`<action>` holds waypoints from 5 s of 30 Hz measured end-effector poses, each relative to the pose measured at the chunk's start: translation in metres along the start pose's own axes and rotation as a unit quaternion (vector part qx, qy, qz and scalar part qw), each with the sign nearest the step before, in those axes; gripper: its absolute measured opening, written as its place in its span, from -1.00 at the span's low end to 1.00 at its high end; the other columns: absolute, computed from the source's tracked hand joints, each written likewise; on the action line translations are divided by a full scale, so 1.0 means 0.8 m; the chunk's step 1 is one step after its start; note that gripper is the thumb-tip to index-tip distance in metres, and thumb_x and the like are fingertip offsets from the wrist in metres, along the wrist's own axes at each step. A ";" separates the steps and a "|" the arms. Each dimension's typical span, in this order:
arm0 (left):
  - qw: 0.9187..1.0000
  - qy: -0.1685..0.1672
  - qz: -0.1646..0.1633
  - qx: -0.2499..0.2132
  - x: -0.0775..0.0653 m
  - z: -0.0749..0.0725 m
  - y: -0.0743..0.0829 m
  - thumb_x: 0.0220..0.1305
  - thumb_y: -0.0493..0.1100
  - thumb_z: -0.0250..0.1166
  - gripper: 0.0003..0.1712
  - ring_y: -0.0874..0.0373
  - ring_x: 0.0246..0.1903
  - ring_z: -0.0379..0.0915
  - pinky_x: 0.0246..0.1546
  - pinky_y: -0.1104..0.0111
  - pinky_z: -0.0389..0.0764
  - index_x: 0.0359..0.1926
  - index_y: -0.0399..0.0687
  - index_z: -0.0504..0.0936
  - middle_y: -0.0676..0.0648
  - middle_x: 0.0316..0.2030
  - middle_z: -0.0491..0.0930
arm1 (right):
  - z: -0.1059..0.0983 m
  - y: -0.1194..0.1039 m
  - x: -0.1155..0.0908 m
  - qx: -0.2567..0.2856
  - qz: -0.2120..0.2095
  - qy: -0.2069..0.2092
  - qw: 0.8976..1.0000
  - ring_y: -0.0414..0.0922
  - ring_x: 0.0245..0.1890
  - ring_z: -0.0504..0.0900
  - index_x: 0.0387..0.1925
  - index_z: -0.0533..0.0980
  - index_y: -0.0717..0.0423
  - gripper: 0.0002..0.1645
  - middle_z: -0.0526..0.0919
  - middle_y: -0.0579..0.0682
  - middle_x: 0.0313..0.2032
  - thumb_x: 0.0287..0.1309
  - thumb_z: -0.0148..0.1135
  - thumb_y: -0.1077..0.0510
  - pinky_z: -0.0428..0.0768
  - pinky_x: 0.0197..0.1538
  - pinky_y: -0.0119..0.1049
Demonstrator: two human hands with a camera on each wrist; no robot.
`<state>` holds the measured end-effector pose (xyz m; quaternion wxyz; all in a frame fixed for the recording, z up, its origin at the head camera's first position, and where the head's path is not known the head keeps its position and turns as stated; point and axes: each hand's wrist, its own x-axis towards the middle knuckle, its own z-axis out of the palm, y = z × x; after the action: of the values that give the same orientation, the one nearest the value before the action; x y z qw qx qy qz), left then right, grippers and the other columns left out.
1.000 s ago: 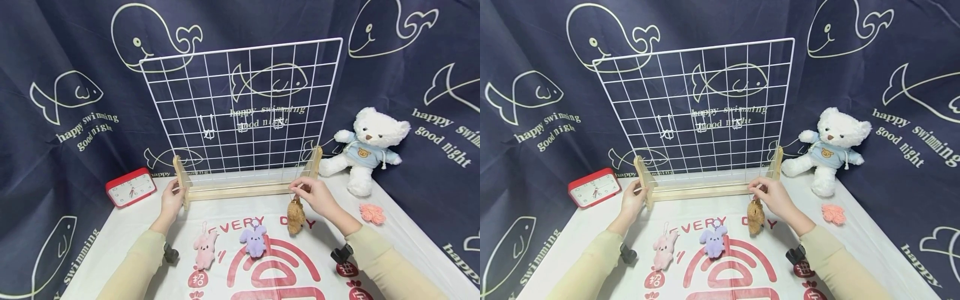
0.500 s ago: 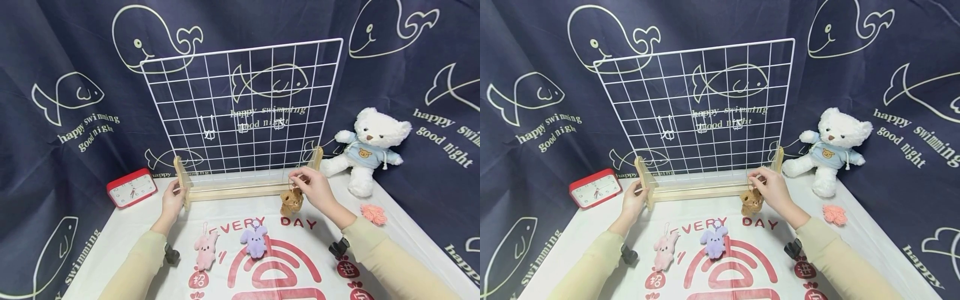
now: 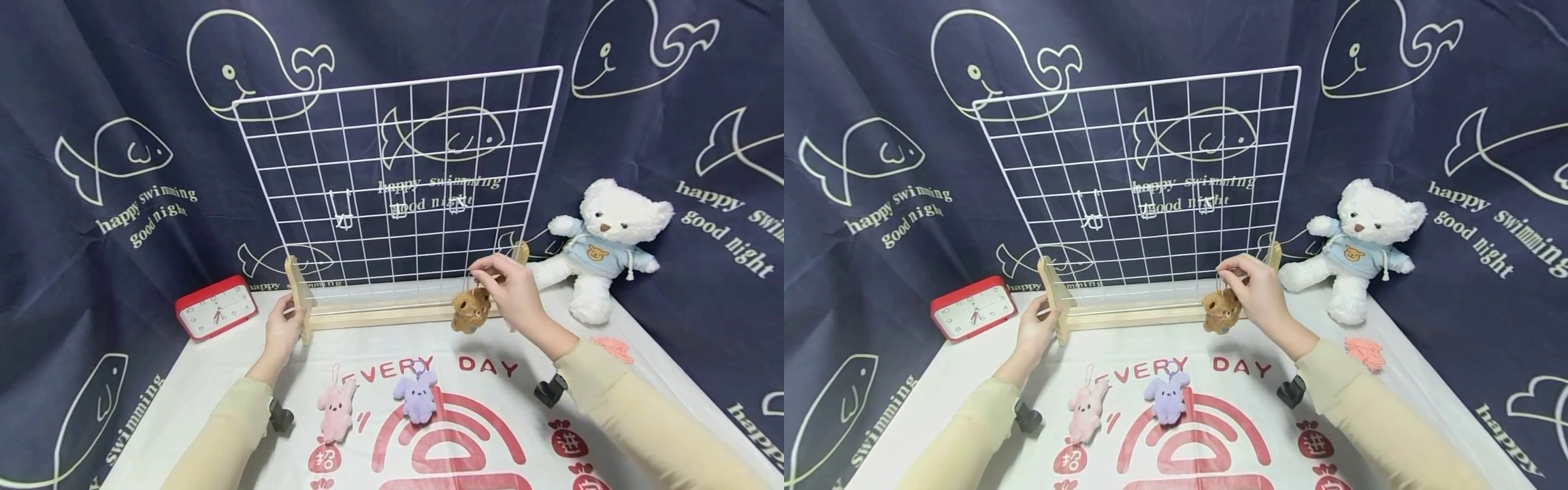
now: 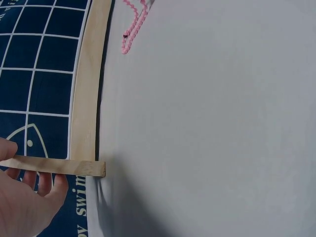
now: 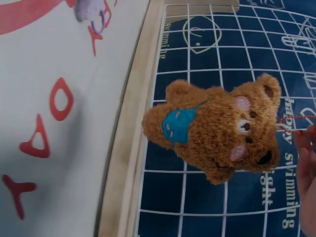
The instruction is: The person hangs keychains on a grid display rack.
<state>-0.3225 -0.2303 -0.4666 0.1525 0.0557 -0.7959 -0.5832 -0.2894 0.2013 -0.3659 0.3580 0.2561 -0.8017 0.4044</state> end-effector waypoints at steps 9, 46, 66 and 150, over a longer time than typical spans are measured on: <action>1.000 0.002 0.004 -0.001 -0.001 0.002 0.001 0.41 -0.36 0.16 -0.46 -0.29 0.20 0.43 0.28 -0.01 0.53 0.38 -0.31 0.39 -0.41 0.18 0.48 | 0.000 -0.012 0.026 0.024 -0.029 0.041 0.998 -0.35 -0.45 0.51 -0.30 0.69 0.22 -0.87 0.67 -0.03 -0.43 0.16 0.39 0.45 0.49 -0.40 -0.66; 1.000 -0.017 -0.019 0.011 -0.001 -0.003 0.004 0.46 -0.30 0.14 -0.44 -0.25 0.27 0.38 0.28 0.02 0.54 0.43 -0.22 0.33 -0.34 0.26 0.42 | -0.006 -0.039 0.094 0.025 -0.045 0.087 0.995 -0.33 -0.36 0.55 -0.27 0.70 0.22 -0.94 0.70 0.02 -0.32 0.26 0.35 0.37 0.51 -0.38 -0.62; 1.000 -0.013 -0.019 0.001 0.000 -0.002 0.003 0.44 -0.33 0.16 -0.45 -0.25 0.24 0.39 0.28 0.00 0.53 0.41 -0.24 0.36 -0.34 0.23 0.44 | -0.008 -0.041 0.124 -0.004 -0.011 0.096 0.995 -0.37 -0.37 0.54 -0.24 0.69 0.25 -0.92 0.71 0.05 -0.26 0.33 0.32 0.29 0.48 -0.36 -0.57; 1.000 -0.024 -0.005 0.002 0.000 -0.005 0.001 0.45 -0.33 0.14 -0.48 -0.30 0.25 0.36 0.30 -0.05 0.50 0.39 -0.28 0.35 -0.37 0.26 0.41 | -0.004 0.004 0.079 0.014 -0.007 0.013 1.000 -0.27 -0.29 0.55 -0.13 0.65 0.25 -0.83 0.69 0.08 -0.20 0.46 0.14 0.28 0.49 -0.29 -0.55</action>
<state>-0.3209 -0.2336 -0.4647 0.1302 0.0460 -0.8002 -0.5836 -0.3288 0.1981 -0.3167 0.3678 0.2618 -0.7890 0.4167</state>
